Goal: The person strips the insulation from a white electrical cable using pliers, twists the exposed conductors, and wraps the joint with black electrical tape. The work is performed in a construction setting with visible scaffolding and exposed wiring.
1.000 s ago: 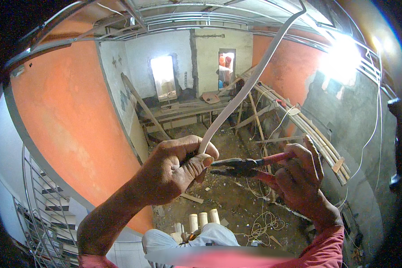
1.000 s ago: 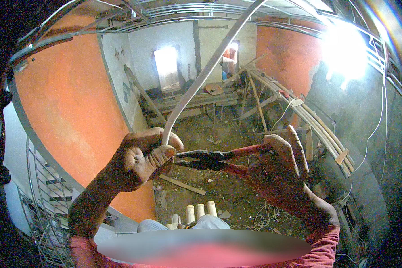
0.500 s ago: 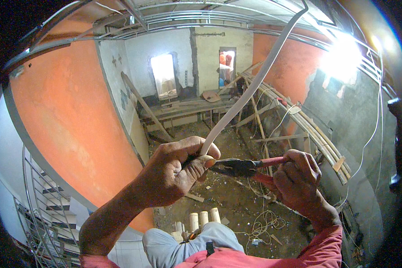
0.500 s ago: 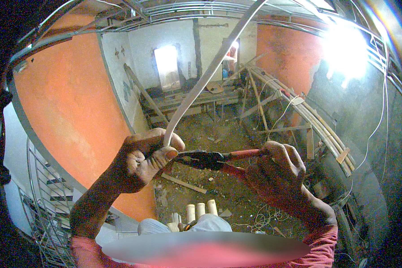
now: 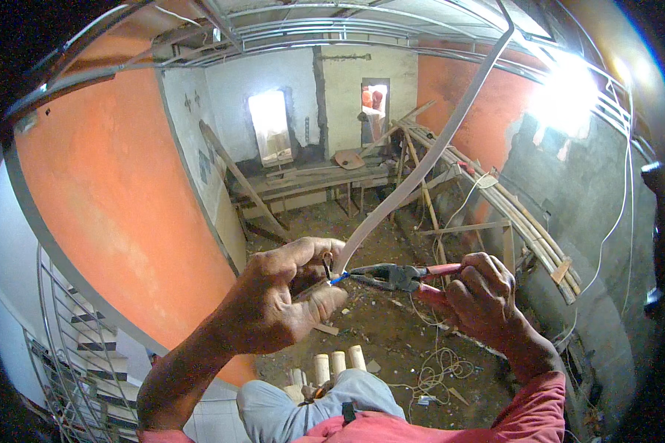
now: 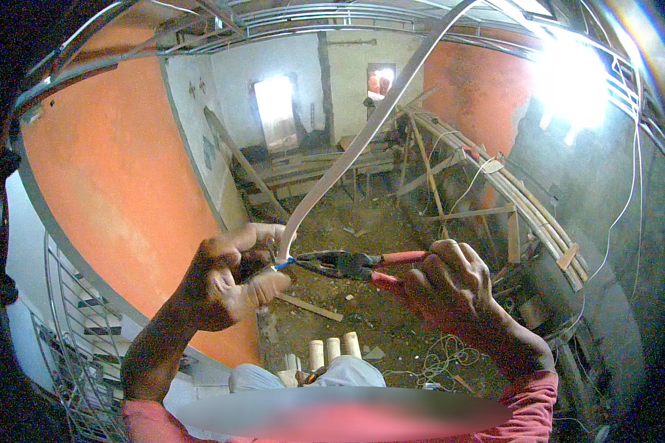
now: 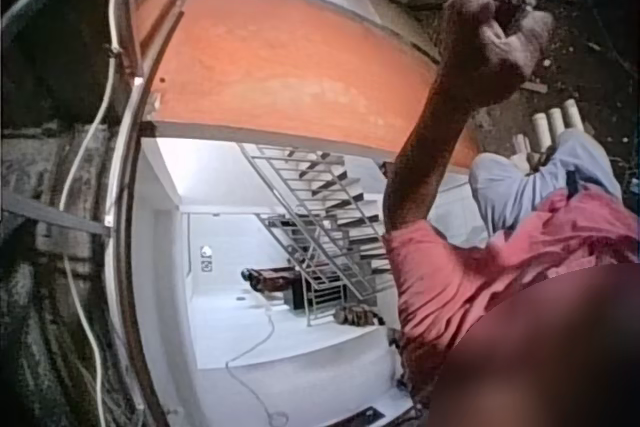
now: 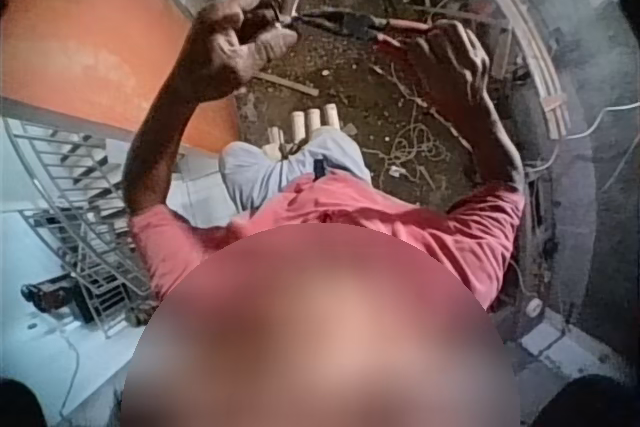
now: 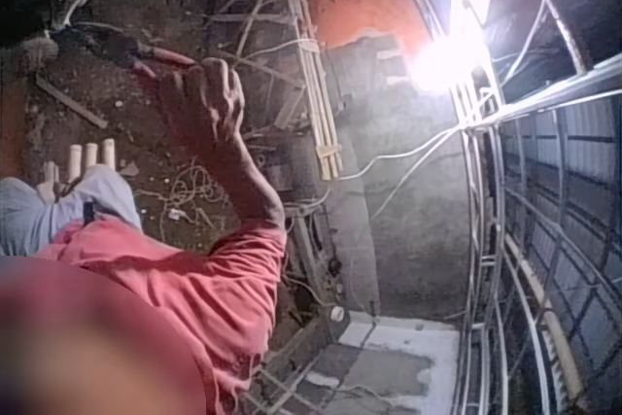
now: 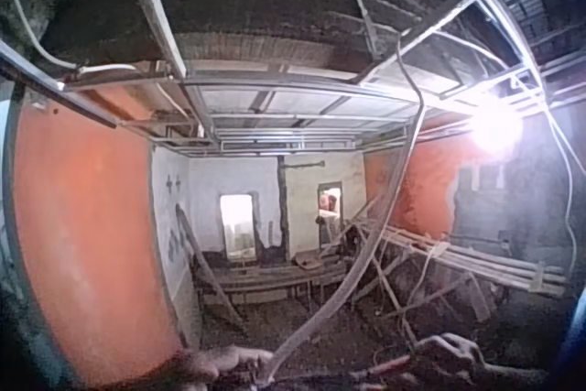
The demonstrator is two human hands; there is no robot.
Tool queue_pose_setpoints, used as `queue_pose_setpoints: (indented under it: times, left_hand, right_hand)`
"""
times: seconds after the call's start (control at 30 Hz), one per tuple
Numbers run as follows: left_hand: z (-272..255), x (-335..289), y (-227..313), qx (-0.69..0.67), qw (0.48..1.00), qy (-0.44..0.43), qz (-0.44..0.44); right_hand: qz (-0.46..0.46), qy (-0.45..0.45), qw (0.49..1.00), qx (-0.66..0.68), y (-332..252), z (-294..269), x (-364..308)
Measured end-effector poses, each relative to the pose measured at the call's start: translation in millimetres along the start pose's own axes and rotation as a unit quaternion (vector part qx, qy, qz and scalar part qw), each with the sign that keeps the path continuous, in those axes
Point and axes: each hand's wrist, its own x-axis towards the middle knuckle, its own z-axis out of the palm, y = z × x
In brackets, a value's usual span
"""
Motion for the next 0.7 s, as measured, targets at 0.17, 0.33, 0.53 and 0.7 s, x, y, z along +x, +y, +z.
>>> queue_pose_setpoints:
  times: [0.17, 0.33, 0.53, 0.7]
  left_hand:
    - [-4, 3, -8, -0.051, 0.995, -0.011, -0.083]
    - [-2, 0, -11, 0.06, 0.998, 0.034, 0.002]
    - [1, 1, -14, 0.093, 0.993, 0.077, 0.017]
    - [0, 2, -23, 0.094, 0.99, 0.085, 0.054]
  right_hand:
    - [0.005, 0.023, 1.0, -0.001, -1, 8, 1]
    - [0.033, 0.01, 0.999, 0.021, -3, 20, -6]
    - [0.076, -0.123, 0.978, 0.152, -8, 31, -19]
    - [0.171, -0.157, 0.905, 0.356, -24, 32, -15]
